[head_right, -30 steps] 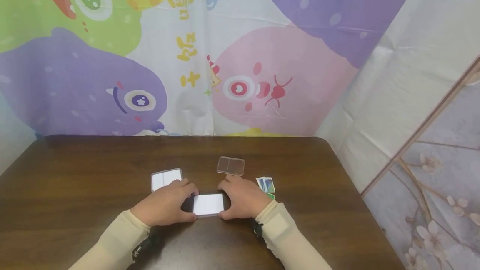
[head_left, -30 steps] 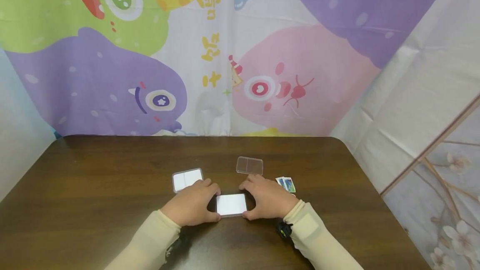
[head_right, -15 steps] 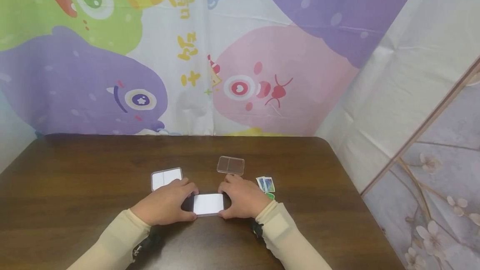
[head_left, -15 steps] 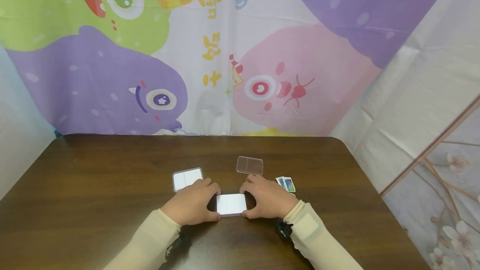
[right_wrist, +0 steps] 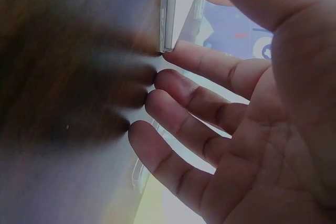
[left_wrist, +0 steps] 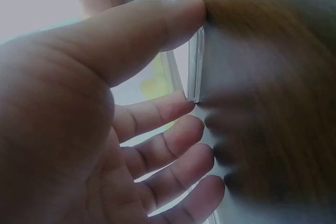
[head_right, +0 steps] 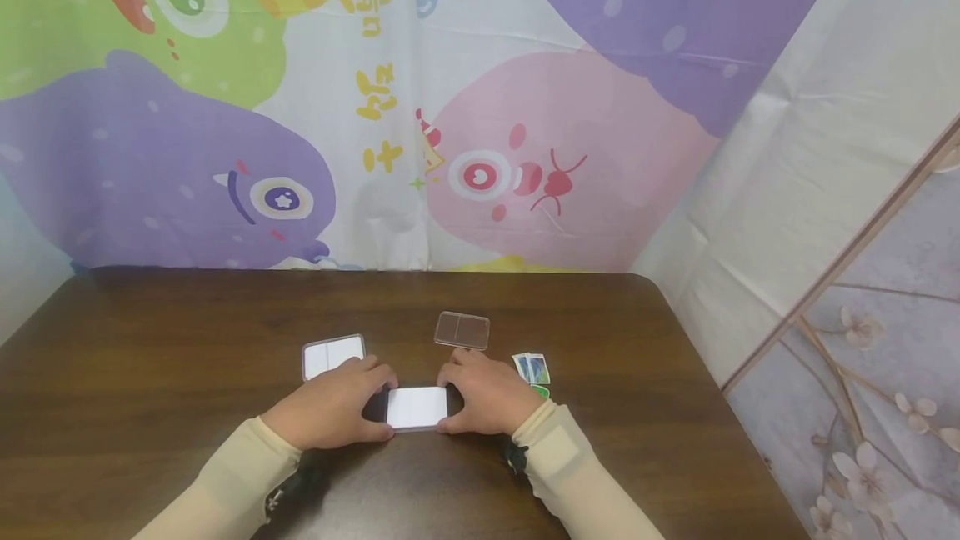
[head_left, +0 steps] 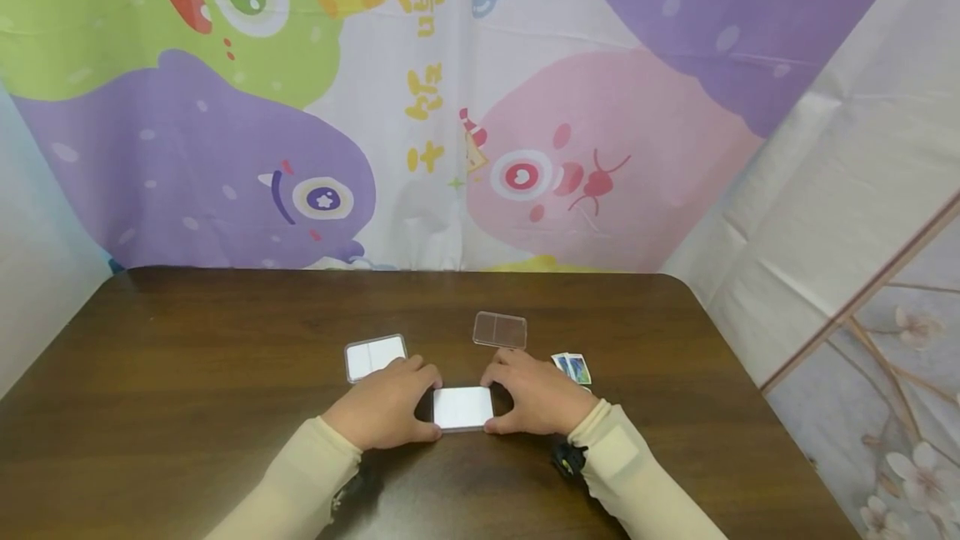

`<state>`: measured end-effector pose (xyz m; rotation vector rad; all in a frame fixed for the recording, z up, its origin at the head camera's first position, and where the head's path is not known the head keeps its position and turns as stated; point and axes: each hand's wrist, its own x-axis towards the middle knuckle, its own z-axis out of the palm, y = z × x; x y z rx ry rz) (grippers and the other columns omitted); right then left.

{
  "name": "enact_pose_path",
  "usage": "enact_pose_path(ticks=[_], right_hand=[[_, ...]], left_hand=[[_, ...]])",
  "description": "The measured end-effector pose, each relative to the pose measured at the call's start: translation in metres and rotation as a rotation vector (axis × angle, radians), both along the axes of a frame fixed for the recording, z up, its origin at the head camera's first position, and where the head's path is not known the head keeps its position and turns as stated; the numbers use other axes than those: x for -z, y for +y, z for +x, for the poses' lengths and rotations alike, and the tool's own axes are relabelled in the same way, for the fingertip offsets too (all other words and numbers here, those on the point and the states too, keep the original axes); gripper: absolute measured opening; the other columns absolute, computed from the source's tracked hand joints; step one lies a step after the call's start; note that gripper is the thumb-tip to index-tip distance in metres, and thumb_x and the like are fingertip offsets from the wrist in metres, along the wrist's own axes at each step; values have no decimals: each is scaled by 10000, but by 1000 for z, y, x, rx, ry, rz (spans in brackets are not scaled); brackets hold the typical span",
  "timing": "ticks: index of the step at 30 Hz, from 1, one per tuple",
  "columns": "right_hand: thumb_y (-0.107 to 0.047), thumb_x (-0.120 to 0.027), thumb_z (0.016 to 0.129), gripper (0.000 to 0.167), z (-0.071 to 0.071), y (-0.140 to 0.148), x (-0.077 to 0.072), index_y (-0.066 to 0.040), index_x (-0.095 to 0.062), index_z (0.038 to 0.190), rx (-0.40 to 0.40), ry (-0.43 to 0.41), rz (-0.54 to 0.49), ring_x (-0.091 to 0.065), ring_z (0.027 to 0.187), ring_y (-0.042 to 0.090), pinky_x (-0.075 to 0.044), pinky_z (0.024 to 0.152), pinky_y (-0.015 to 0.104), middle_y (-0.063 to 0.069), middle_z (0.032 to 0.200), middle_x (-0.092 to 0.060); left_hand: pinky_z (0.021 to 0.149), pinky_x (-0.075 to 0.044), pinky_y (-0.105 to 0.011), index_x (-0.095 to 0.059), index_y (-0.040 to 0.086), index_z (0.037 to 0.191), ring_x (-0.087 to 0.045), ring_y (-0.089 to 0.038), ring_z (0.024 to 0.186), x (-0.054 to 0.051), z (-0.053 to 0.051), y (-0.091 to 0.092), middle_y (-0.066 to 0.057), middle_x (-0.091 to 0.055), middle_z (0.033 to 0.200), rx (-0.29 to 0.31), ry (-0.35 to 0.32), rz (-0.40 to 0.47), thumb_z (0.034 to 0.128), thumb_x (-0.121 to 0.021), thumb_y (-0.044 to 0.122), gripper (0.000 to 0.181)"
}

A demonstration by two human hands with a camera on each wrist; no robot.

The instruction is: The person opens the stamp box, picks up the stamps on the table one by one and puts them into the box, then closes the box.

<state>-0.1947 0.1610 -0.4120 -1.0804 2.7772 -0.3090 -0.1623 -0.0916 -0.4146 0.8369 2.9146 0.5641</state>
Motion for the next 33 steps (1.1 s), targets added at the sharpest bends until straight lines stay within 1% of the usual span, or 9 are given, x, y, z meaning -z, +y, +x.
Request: enact_pose_path(ticks=[5,8,12,14,17,22,24,28,33], right_hand=[[-469,-832,840,491,-1,1,-1,-159,-700,1198,12,-17,3,-565,977,140,-537,807,339,0,1149,-592],[-461,-829,842,498,-2,3,-1,-151,-704,1211,25,-13,8,-581,1021,157,-541,842,361,6,1171,-602],[-450,-822,854,510,-3,8,-2,-130,-705,1234,44,-4,13,-588,1055,193,-539,875,391,30,1193,-617],[-423,-825,863,505,-4,10,-3,-106,-705,1237,66,9,14,-586,1042,220,-534,871,413,52,1181,-625],[-392,-818,884,492,-7,13,-1,-76,-702,1243,123,65,25,-571,1009,250,-517,846,429,86,1166,-630],[-385,-797,910,490,-11,16,4,-40,-700,1244,216,137,26,-519,937,257,-468,801,408,110,1093,-609],[-385,-798,908,485,-12,17,5,-36,-702,1231,240,146,20,-503,918,257,-450,791,401,104,1060,-599],[-357,-810,899,476,-14,19,7,-17,-701,1215,273,153,6,-503,916,269,-449,814,414,111,1035,-601],[-340,-799,914,494,-16,20,8,5,-689,1250,279,147,10,-518,950,286,-461,853,427,139,1075,-615]], left_hand=[[754,-508,-402,-663,83,1108,-557,-186,889,0,0,0,-11,-595,984,-17,-26,12,753,-896,387,522],[763,-512,-407,-665,68,1127,-558,-192,899,0,0,1,-22,-601,998,-33,-43,15,754,-899,384,542],[807,-525,-426,-670,57,1163,-579,-218,947,-1,1,1,-41,-616,1046,-38,-47,14,756,-896,380,567],[825,-529,-441,-670,56,1168,-587,-232,963,-2,2,1,-46,-617,1056,-35,-45,14,751,-899,375,572],[845,-530,-455,-668,60,1167,-593,-244,976,-4,3,1,-44,-615,1056,-34,-49,9,747,-903,370,572],[853,-529,-457,-662,67,1155,-591,-242,971,-5,3,1,-31,-605,1037,-29,-51,3,746,-906,375,568],[858,-528,-454,-661,66,1156,-590,-241,974,-5,3,1,-29,-603,1036,-27,-50,1,749,-904,374,565],[859,-528,-451,-661,64,1159,-591,-242,978,-4,3,0,-28,-598,1029,-25,-47,-1,755,-899,368,558],[863,-531,-459,-662,62,1164,-597,-250,987,-4,3,0,-34,-601,1039,-27,-51,2,754,-902,365,564]])
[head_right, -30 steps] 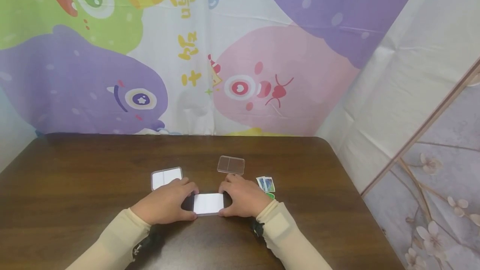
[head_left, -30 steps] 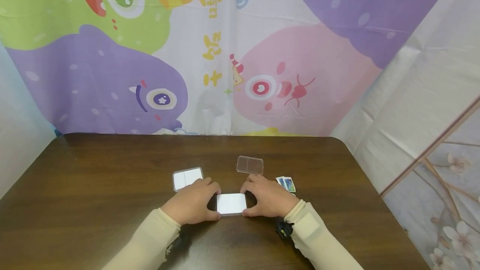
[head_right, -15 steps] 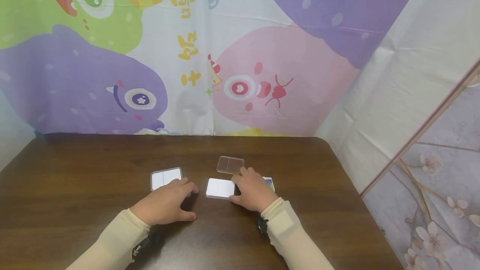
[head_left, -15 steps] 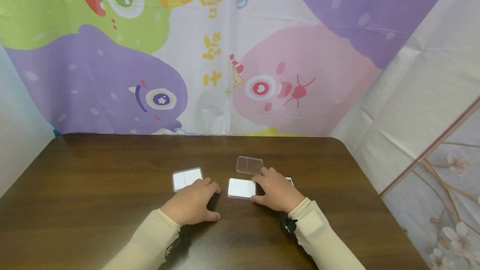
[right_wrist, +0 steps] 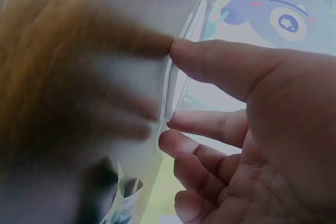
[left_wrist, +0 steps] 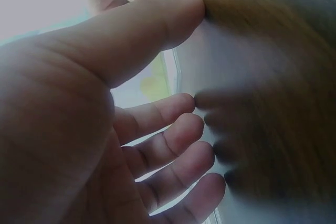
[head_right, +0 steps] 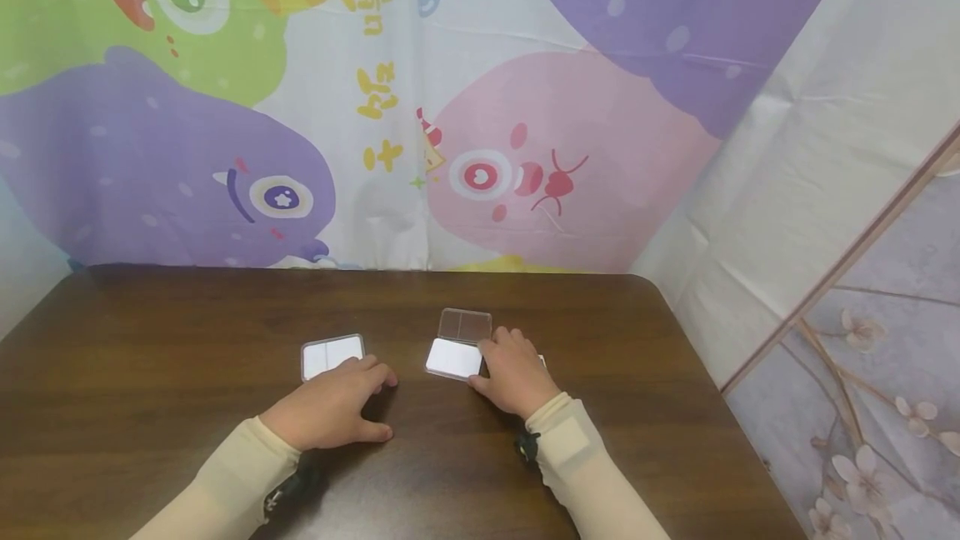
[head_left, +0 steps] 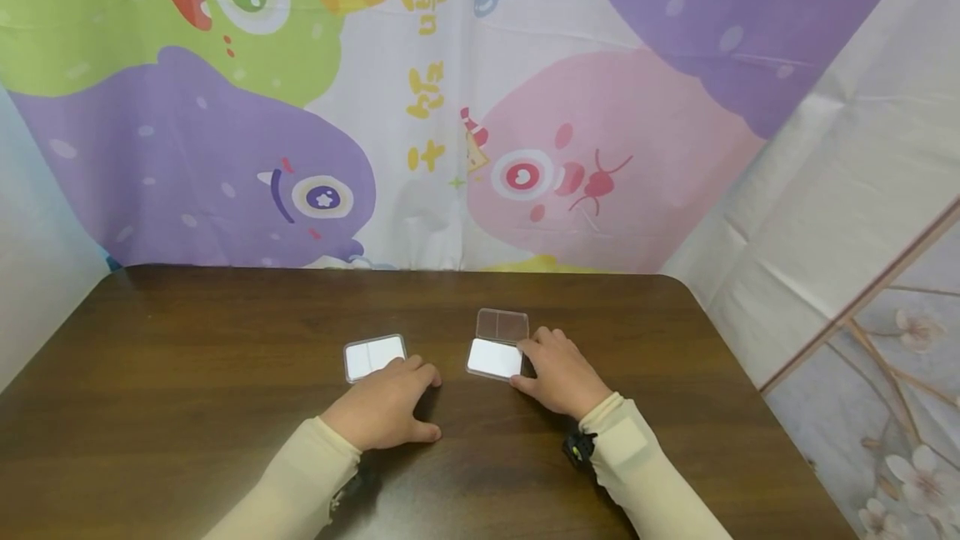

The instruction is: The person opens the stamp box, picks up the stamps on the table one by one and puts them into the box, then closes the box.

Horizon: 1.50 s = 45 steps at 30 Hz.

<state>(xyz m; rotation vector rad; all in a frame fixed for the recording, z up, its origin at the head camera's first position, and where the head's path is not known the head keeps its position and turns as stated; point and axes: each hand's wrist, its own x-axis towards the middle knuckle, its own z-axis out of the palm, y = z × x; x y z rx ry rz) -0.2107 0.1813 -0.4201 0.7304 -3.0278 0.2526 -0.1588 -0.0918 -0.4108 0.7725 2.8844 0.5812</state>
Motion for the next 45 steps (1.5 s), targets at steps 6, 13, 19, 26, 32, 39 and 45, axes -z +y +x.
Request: enact_pose_path(ticks=[6,13,19,26,32,39,45], right_hand=[[-307,-797,920,499,0,-1,0,17,-673,1280,16,-15,-16,-535,1001,304,-472,880,441,157,1122,-623],[-286,-831,889,501,-2,-2,1,9,-650,1251,43,-19,-58,-536,981,287,-487,868,436,130,1079,-618],[-312,-823,889,469,-1,-1,0,-7,-644,1196,36,-21,-72,-511,950,258,-478,851,411,91,1042,-601],[-289,-792,910,362,-1,0,-4,-34,-660,1131,-3,21,-102,-498,918,222,-469,815,383,65,1017,-603],[-258,-786,916,340,-2,0,-6,-27,-669,1136,-40,55,-129,-526,934,220,-491,837,387,78,1046,-631],[-255,-778,919,358,-1,1,-9,-28,-672,1175,-55,72,-134,-547,969,217,-508,869,386,80,1082,-645],[-277,-781,916,379,-1,2,-14,-33,-675,1186,-57,96,-106,-571,970,226,-511,874,407,83,1089,-656]], left_hand=[[866,-528,-464,-661,62,1162,-598,-253,983,1,-1,-1,-30,-601,1034,5,-2,4,750,-905,367,568],[867,-528,-458,-660,63,1161,-596,-249,986,2,0,-1,-32,-599,1035,0,-1,-4,756,-903,365,561],[869,-529,-457,-661,70,1165,-596,-245,992,4,0,0,-28,-599,1041,-4,-3,-4,758,-900,374,561],[865,-534,-433,-676,93,1142,-607,-229,980,5,-4,-2,-1,-604,1023,53,61,-24,786,-880,370,495],[869,-524,-423,-674,85,1151,-583,-252,970,0,-14,-16,-25,-622,1031,80,297,-41,768,-914,247,480],[931,-500,-590,-571,-32,1358,-571,-432,1130,-4,-24,-51,-214,-606,1229,-128,220,-67,743,-918,315,787],[945,-500,-574,-500,-92,1434,-553,-443,1144,5,-35,-73,-268,-576,1287,-190,70,-32,775,-889,391,904]])
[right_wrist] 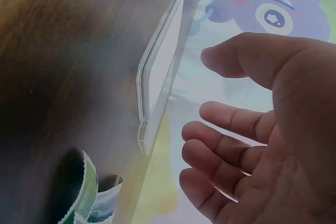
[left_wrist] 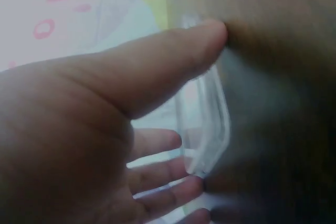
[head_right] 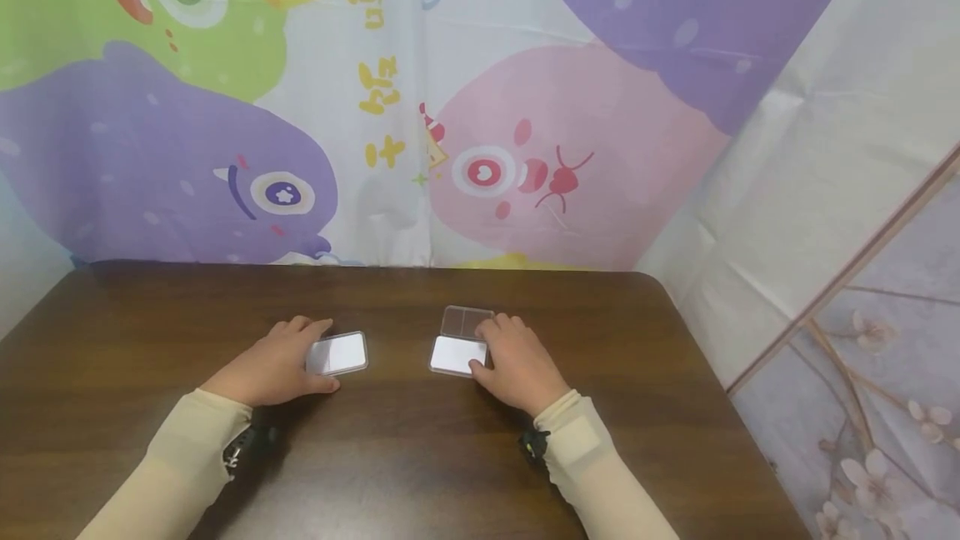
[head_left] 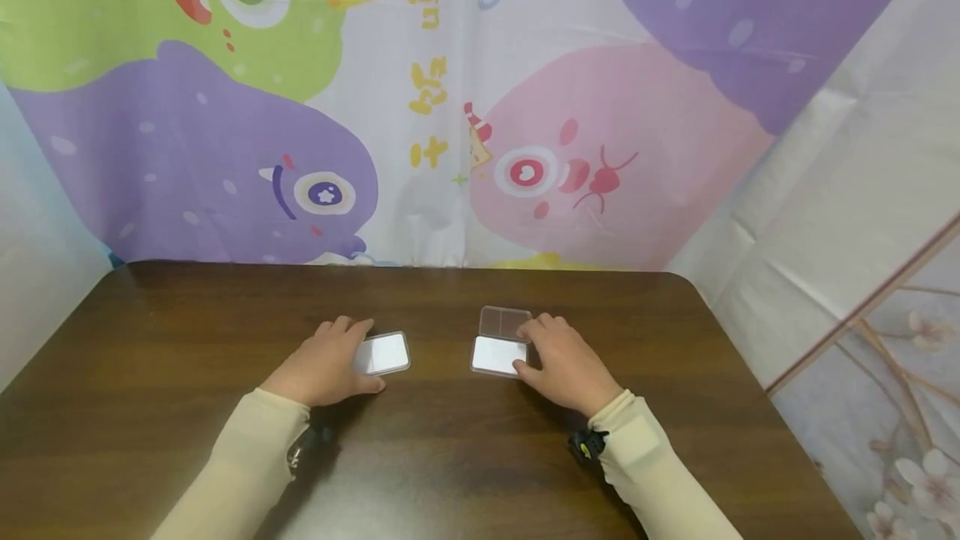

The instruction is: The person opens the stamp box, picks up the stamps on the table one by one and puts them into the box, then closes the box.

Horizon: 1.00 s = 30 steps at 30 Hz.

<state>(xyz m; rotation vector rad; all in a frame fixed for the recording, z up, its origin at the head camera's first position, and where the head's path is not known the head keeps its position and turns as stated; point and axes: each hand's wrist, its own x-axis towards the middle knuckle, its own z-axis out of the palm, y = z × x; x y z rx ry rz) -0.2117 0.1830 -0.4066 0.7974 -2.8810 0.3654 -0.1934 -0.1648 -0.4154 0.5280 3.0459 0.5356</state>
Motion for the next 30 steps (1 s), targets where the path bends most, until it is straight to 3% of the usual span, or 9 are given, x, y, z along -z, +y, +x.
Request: enact_pose_path(ticks=[8,14,22,30], right_hand=[[-306,-786,915,408,-1,-2,-1,-46,-673,1208,11,-8,25,-574,962,218,-511,862,410,71,1109,-655],[-307,-791,910,406,-2,-1,-1,-51,-676,1204,23,-6,24,-576,965,218,-515,866,412,69,1109,-657],[-311,-792,908,397,-2,1,0,-54,-681,1189,27,-7,19,-581,975,220,-517,883,414,60,1097,-658],[-300,-791,908,385,-1,3,-4,-50,-691,1183,28,-13,5,-590,983,231,-520,896,428,70,1099,-665]], left_hand=[[843,-528,-510,-642,-44,1277,-549,-342,992,-5,0,-2,-175,-589,1124,-4,-16,22,787,-895,355,681],[805,-527,-487,-662,-9,1187,-540,-307,946,-7,1,2,-133,-584,1054,-2,-30,27,791,-890,313,559],[777,-525,-474,-635,3,1108,-545,-287,899,-5,5,10,-104,-577,995,16,-47,10,750,-904,332,556],[752,-509,-450,-626,51,1054,-530,-252,859,-5,15,33,-57,-540,937,87,-43,-28,722,-917,345,530]])
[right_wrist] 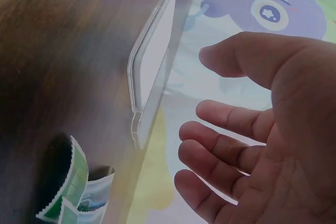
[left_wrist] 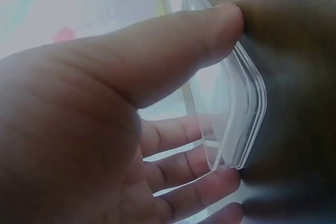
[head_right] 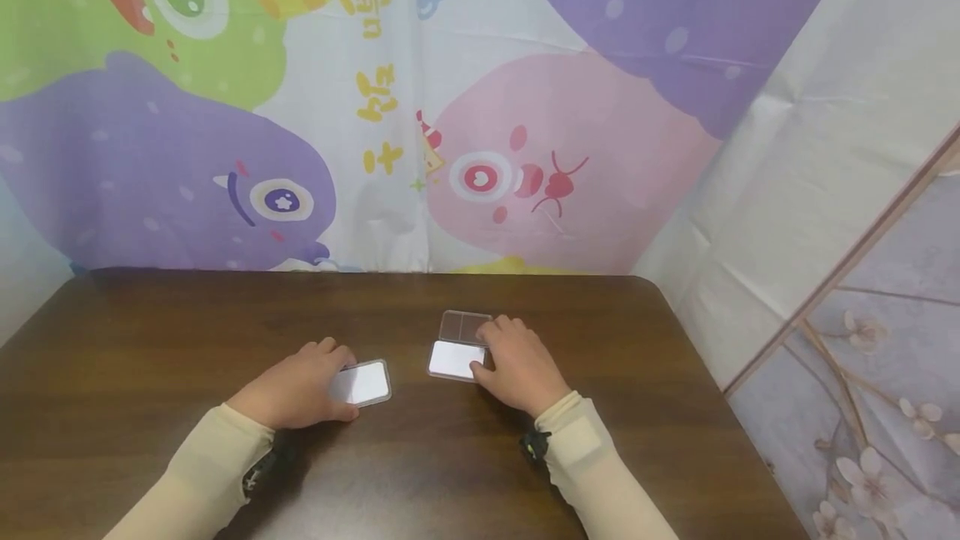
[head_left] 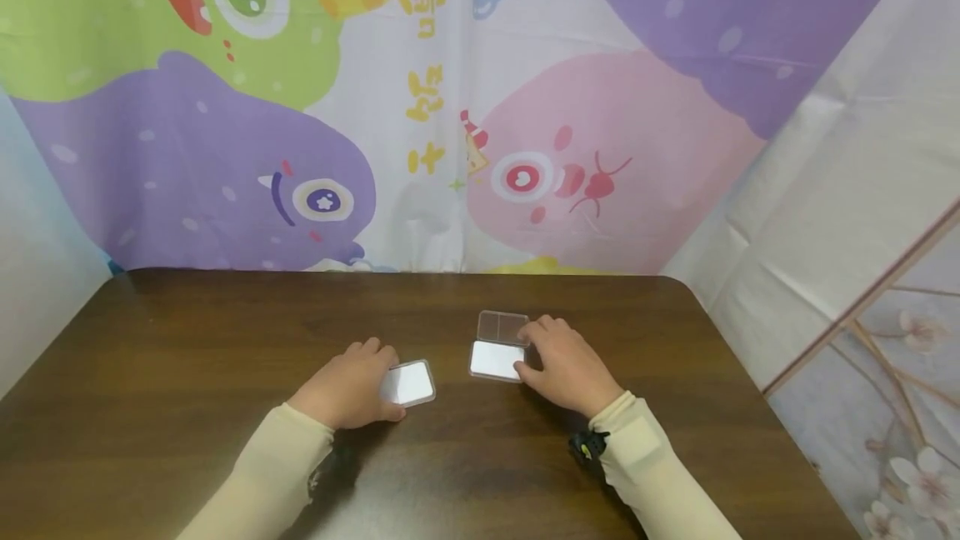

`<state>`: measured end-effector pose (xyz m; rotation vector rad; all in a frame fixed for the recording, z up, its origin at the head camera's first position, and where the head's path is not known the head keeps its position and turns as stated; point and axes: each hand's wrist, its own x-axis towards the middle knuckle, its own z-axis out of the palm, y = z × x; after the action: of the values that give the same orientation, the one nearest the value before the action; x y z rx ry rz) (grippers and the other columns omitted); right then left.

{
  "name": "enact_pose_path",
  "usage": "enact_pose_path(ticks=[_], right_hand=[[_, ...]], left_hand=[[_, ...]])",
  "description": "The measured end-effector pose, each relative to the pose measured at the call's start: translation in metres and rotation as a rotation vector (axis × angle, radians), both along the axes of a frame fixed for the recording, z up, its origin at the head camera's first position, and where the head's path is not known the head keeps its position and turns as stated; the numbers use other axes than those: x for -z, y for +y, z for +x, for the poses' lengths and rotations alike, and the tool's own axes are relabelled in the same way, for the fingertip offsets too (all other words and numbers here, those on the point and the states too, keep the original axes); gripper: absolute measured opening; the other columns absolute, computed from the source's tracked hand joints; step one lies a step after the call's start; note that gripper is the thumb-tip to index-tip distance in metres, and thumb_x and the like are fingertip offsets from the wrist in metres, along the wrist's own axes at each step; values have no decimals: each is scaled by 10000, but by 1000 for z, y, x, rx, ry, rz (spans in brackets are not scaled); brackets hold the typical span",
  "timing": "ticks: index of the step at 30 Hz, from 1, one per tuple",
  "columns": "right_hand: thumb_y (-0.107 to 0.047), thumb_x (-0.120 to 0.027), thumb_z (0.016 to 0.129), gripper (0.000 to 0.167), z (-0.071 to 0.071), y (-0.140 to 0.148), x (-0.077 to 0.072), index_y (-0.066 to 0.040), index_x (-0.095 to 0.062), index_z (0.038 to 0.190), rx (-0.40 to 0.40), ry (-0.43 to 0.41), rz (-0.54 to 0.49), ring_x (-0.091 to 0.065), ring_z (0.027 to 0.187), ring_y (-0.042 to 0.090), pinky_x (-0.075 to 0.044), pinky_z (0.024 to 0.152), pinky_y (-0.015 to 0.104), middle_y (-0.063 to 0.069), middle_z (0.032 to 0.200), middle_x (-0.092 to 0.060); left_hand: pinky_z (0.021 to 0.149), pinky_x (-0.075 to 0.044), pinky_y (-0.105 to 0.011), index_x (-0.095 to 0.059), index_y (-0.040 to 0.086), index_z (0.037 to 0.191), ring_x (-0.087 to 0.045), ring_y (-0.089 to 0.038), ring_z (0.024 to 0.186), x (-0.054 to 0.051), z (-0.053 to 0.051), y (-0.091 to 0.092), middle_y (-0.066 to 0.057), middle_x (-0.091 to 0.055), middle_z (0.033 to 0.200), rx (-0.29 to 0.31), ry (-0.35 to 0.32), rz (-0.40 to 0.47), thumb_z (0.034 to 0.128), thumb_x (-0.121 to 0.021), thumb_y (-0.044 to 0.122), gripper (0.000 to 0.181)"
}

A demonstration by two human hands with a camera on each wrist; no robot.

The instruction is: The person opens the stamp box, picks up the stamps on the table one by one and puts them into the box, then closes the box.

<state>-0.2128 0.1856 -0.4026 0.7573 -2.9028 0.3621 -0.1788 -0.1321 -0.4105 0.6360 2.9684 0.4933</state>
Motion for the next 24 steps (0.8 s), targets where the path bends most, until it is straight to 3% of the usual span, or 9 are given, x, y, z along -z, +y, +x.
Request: enact_pose_path(ticks=[12,18,24], right_hand=[[-331,-794,903,415,3,-5,1,-56,-691,1196,-24,-12,19,-570,929,200,-518,852,400,67,1083,-661],[-429,-801,857,510,11,-12,-2,-82,-691,1215,-150,-50,16,-582,921,166,-529,812,375,42,1094,-661],[-473,-792,843,589,20,-28,-4,-93,-670,1277,-298,-105,20,-611,1034,188,-535,899,379,32,1173,-657]], left_hand=[[738,-511,-436,-641,38,1103,-532,-233,854,-2,20,35,-61,-559,967,121,25,-11,720,-933,369,584],[757,-522,-451,-643,32,1141,-550,-239,870,-3,25,42,-74,-572,991,155,28,-38,706,-939,387,635],[730,-521,-422,-648,29,1123,-541,-225,857,-6,27,46,-68,-561,974,160,60,-49,715,-931,397,618]])
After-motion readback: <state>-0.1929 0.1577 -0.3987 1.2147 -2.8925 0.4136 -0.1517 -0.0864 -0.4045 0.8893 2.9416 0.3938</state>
